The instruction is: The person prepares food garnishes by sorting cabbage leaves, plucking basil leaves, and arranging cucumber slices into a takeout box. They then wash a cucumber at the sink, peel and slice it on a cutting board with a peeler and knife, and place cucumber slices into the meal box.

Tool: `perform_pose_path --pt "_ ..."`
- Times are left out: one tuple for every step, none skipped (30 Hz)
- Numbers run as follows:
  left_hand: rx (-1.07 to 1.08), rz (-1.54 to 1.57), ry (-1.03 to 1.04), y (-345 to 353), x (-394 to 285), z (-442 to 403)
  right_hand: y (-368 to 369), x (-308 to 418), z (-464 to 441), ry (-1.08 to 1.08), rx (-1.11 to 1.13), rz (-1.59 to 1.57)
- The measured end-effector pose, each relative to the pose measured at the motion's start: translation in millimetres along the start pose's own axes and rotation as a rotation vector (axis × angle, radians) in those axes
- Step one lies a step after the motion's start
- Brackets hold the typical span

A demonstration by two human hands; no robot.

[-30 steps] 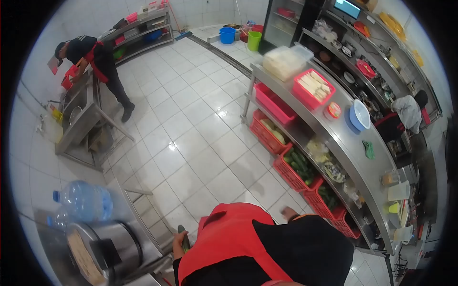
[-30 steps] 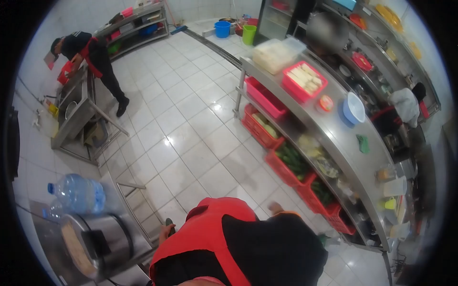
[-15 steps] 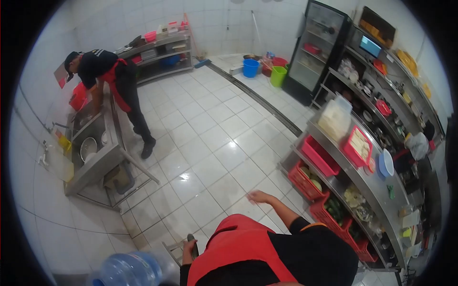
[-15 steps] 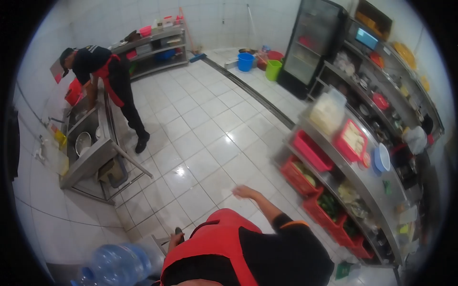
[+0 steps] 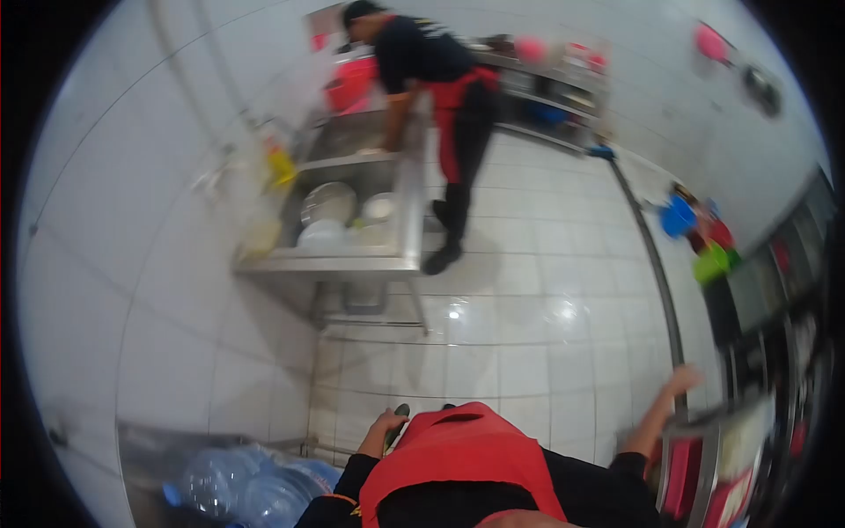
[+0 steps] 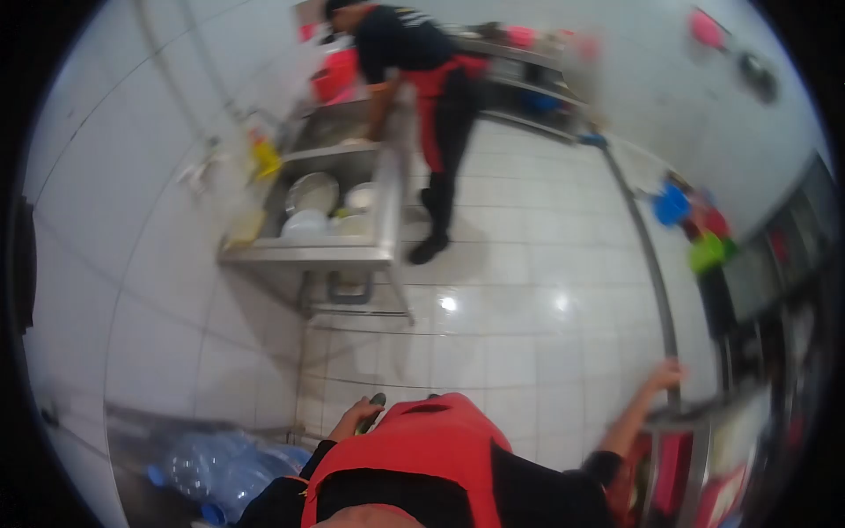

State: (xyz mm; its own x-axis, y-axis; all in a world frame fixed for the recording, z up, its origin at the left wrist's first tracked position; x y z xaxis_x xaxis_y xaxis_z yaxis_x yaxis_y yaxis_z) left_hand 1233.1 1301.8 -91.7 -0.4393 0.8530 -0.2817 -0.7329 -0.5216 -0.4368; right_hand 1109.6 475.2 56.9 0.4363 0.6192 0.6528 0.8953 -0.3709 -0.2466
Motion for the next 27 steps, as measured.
perform_pose_path --pt "-0.026 0.062 -0.04 -21 10 1 22 78 -45 0.203 -0.079 -0.194" --pt "-0.073 0.159 -0.04 -36 21 4 41 171 -89 0.383 -0.192 -0.374" --pt "-0.117 0.248 -0.031 -52 26 5 72 209 -113 0.368 -0.209 -0.651" --pt "0.0 0.484 -0.018 -69 27 14 91 272 -123 0.312 -0.298 -0.77" --pt "-0.011 0.519 -0.029 -91 20 31 112 334 -115 0.262 -0.399 -0.885" --pt "0.067 0.688 0.006 -113 13 49 144 379 -94 0.266 -0.376 -0.91" --pt "0.151 0.848 0.042 -146 6 65 176 430 -70 0.178 -0.319 -0.933" --pt "0.139 0.869 0.039 -170 1 70 207 459 -46 0.089 -0.266 -0.958" --pt "0.144 0.973 0.096 -194 -5 71 256 485 9 0.007 -0.086 -0.963" --pt "0.144 1.078 0.158 -222 -13 71 304 513 64 -0.074 0.094 -0.967" --pt "0.126 1.099 0.16 -250 -21 70 327 570 147 0.173 0.322 -1.157" --pt "0.129 1.267 0.297 -283 -33 68 343 619 230 0.311 0.799 -1.177" --pt "0.129 1.428 0.444 -318 -47 63 359 664 308 0.077 1.265 -1.075" --pt "0.108 1.439 0.464 -355 -61 55 352 718 369 -0.108 1.593 -1.036" --pt "0.015 1.519 0.571 -391 -76 46 342 771 429 -0.316 1.907 -0.99" --pt "-0.077 1.599 0.674 -426 -92 34 322 832 467 -0.401 1.99 -1.035" --pt "-0.166 1.604 0.759 -462 -105 18 313 887 499 -0.616 1.972 -1.195" --pt "-0.257 1.603 0.839 -498 -118 2 297 946 514 -0.665 1.999 -1.293" --pt "-0.368 1.688 0.804 -533 -132 -12 289 998 533 -0.656 1.947 -1.443" --pt "-0.406 1.807 0.762 -569 -145 -22 280 1050 546 -0.728 1.917 -1.399" --pt "-0.363 1.904 0.807 -602 -152 -39 275 1094 563 -0.766 1.804 -1.527" --pt "-0.373 1.936 0.837 -633 -157 -48 272 1130 578 -0.796 1.683 -1.652" --pt "-0.385 1.958 0.901 -660 -157 -62 274 1159 595 -0.793 1.704 -1.656" --pt "-0.396 1.976 0.968 -683 -156 -77 276 1184 610 -0.923 1.711 -1.588" --pt "-0.405 1.985 0.961 -700 -156 -88 278 1201 619 -1.054 1.707 -1.518" --pt "-0.398 2.106 0.972 -715 -156 -97 281 1214 617 -1.06 1.715 -1.521" --pt "-0.389 2.227 0.984 -727 -155 -104 282 1225 616 -1.214 1.735 -1.415"
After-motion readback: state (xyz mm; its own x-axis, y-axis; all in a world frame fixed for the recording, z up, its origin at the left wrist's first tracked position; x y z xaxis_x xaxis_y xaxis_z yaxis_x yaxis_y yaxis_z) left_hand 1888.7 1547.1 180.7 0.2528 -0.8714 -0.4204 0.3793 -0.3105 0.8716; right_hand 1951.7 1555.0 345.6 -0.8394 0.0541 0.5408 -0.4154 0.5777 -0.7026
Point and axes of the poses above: each hand's wrist, its own z-axis away from the middle knuckle, its own y-axis out of the palm, x = y × z, the point moved 2 cm from there along -z, towards the middle knuckle, and after that the axes turned 10 degrees about -z, right-handed, at the moved point
